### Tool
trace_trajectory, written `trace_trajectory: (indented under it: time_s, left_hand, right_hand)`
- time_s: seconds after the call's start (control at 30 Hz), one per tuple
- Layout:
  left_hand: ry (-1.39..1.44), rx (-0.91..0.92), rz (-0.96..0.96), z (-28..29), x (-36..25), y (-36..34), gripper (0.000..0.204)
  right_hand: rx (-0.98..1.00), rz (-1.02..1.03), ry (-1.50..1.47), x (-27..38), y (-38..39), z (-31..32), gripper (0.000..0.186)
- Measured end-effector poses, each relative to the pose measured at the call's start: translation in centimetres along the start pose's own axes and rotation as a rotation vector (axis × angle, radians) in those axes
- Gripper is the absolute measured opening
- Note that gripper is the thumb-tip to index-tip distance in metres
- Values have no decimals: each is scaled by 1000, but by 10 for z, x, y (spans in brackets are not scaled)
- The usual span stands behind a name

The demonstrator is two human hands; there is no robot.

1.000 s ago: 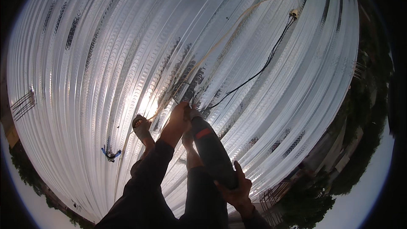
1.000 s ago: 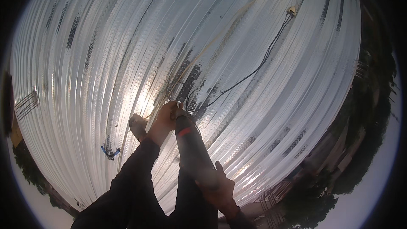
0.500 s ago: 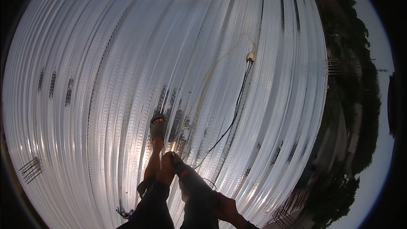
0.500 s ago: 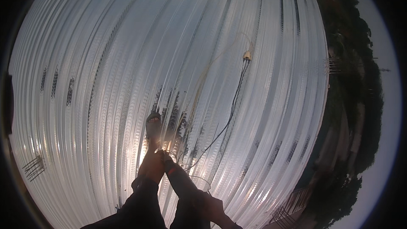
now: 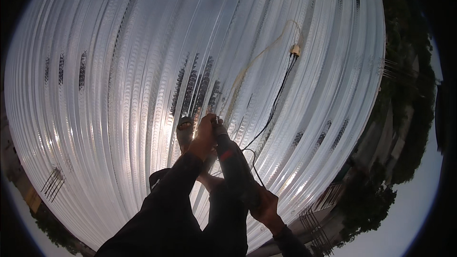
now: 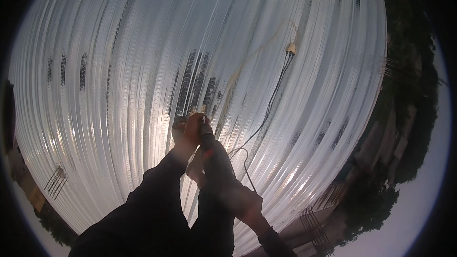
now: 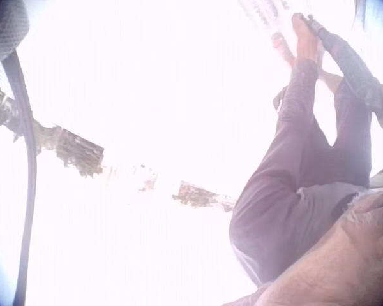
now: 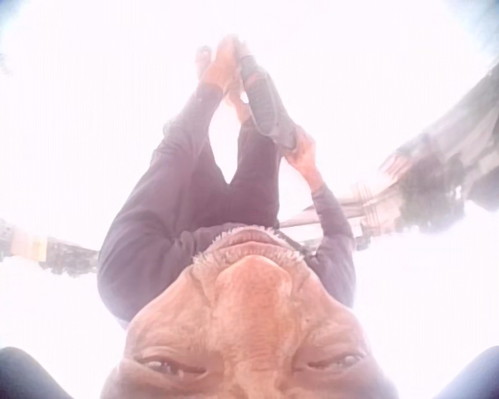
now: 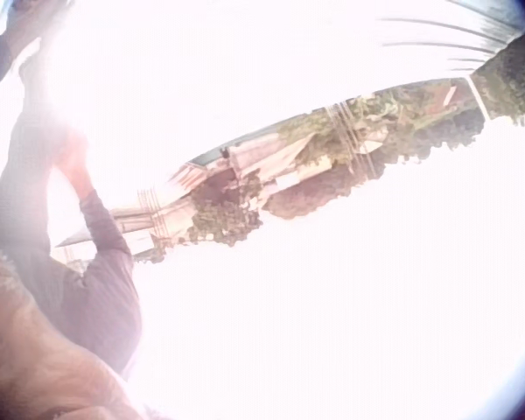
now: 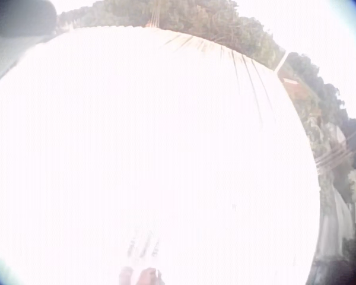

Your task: The person installs corrugated metal roof panels by drilling holes and fastening them with a rivet gun. They repeatedly position the drill, insert fasteners, and use the rivet gun to secure the panels to the roof structure.

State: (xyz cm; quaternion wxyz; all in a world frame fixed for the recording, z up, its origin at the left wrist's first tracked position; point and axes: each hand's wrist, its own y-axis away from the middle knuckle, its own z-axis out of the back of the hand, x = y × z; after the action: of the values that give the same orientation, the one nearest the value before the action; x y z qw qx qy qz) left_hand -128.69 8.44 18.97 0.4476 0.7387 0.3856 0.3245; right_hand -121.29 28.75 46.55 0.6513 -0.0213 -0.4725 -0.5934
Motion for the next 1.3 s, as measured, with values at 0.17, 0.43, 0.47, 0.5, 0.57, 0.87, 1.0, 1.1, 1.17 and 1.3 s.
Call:
trace_trajectory:
  time_s: [0.17,0.43,0.47,0.5,0.57,0.87,1.0,1.1,1.17,1.3]
  left_hand:
    - [34,-251,-20,-64,12,-51,21]
    - [-9,-163,-60,-121,-22,-210,25]
    - [-90,-135,-21,-128,-38,-237,25]
    - [-154,-200,2,-135,-50,-262,24]
    - [-179,-236,-186,-129,-78,-322,23]
    - [-1365,-316,-441,-185,-151,-475,32]
    - [-1357,-350,-373,-173,-170,-497,34]
    - [-1386,-449,-254,-189,-154,-495,36]
    - [-1595,-429,-233,-186,-163,-494,38]
    - [-1672,-376,-206,-180,-173,-490,41]
  right_hand:
    - [-91,80,106,-43,-37,31,56]
    - [119,117,189,-145,-200,89,68]
    - [183,104,246,-161,-228,97,69]
    - [160,162,219,-174,-257,100,71]
    - [154,260,192,-200,-324,98,72]
    - [95,130,219,-254,-472,99,66]
    - [139,68,137,-256,-493,86,65]
    - [120,11,132,-257,-490,88,66]
    - [119,41,113,-254,-492,84,66]
    - [178,-9,153,-238,-496,83,68]
